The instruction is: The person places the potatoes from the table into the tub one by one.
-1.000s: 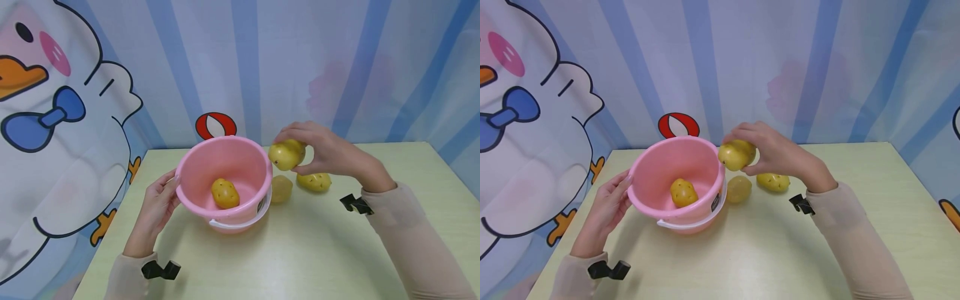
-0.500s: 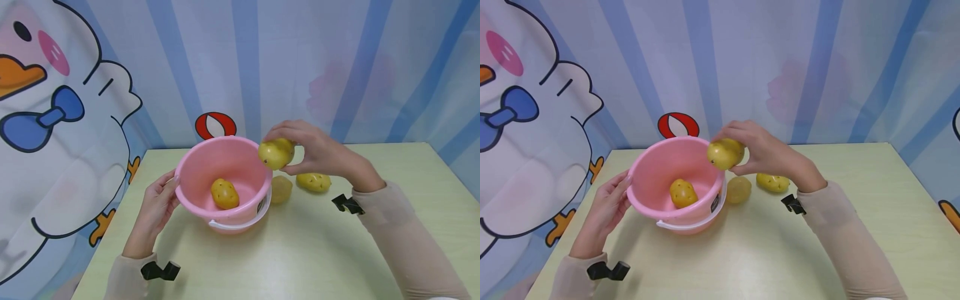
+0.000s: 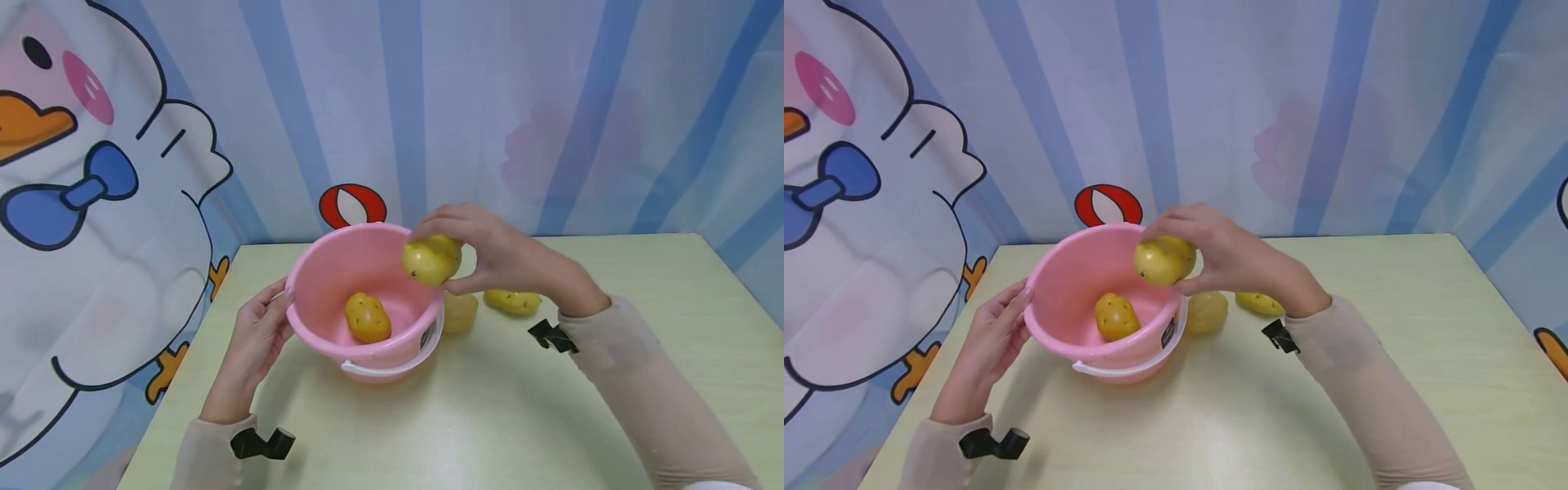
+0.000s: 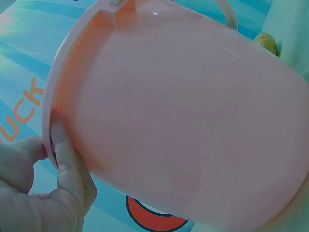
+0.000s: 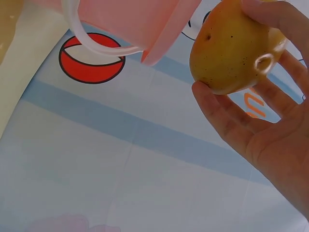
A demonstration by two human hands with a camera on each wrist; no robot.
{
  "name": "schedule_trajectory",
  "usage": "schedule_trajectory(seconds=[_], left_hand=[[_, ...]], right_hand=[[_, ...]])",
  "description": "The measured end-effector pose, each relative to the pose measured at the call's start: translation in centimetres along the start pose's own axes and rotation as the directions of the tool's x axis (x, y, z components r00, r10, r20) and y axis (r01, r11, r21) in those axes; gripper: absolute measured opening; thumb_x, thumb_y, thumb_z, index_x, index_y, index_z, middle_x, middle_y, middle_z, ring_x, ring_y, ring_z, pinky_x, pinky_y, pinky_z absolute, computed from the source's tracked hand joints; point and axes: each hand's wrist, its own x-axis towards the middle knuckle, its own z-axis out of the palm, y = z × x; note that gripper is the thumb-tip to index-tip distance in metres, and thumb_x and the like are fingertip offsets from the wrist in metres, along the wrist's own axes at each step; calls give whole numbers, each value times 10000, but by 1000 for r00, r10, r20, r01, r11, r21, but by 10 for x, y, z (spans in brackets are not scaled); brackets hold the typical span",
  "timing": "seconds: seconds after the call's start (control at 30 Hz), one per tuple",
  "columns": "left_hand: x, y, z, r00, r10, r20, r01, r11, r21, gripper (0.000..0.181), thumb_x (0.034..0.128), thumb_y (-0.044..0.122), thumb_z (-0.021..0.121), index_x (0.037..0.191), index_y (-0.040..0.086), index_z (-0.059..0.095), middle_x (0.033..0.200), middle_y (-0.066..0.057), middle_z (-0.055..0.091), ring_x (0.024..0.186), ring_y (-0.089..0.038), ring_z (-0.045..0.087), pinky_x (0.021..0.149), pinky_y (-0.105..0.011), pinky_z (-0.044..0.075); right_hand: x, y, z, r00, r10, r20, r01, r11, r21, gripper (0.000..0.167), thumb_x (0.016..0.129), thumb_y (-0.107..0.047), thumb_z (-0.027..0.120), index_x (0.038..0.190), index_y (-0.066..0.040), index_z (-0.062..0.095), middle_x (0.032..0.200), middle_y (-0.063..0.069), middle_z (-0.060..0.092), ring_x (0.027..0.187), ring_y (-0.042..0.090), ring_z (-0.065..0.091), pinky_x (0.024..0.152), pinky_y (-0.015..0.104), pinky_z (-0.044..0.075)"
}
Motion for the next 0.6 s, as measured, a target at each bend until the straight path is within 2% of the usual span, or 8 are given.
schedule_trajectory(seconds=[0.23,0.47,0.6], left_hand=[[0,-1,0,1000,-10,-8,10,1000,7,582,1005,255,608,1475,-14,395,1180,-78,678,962,-149,692,869,-280,560],[0,0,0,1000,-21,-17,22,1000,12,590,998,268,618,1475,-4,403,1178,-70,676,963,-150,689,871,-277,559],[0,0,0,1000,-22,-19,22,1000,13,586,998,268,616,1474,-3,407,1168,-58,678,964,-149,688,869,-272,560]], right_hand=[[6,-5,4,999,5,35,-6,1000,23,609,753,-200,896,1294,-137,624,1268,-13,598,1148,179,516,868,363,542],[9,-7,8,997,30,64,-32,999,18,586,780,-248,874,1303,-171,620,1290,-24,585,1169,191,501,918,397,512],[8,-6,8,997,40,67,-42,999,21,593,776,-241,874,1306,-175,616,1285,-28,583,1135,180,500,847,361,532]])
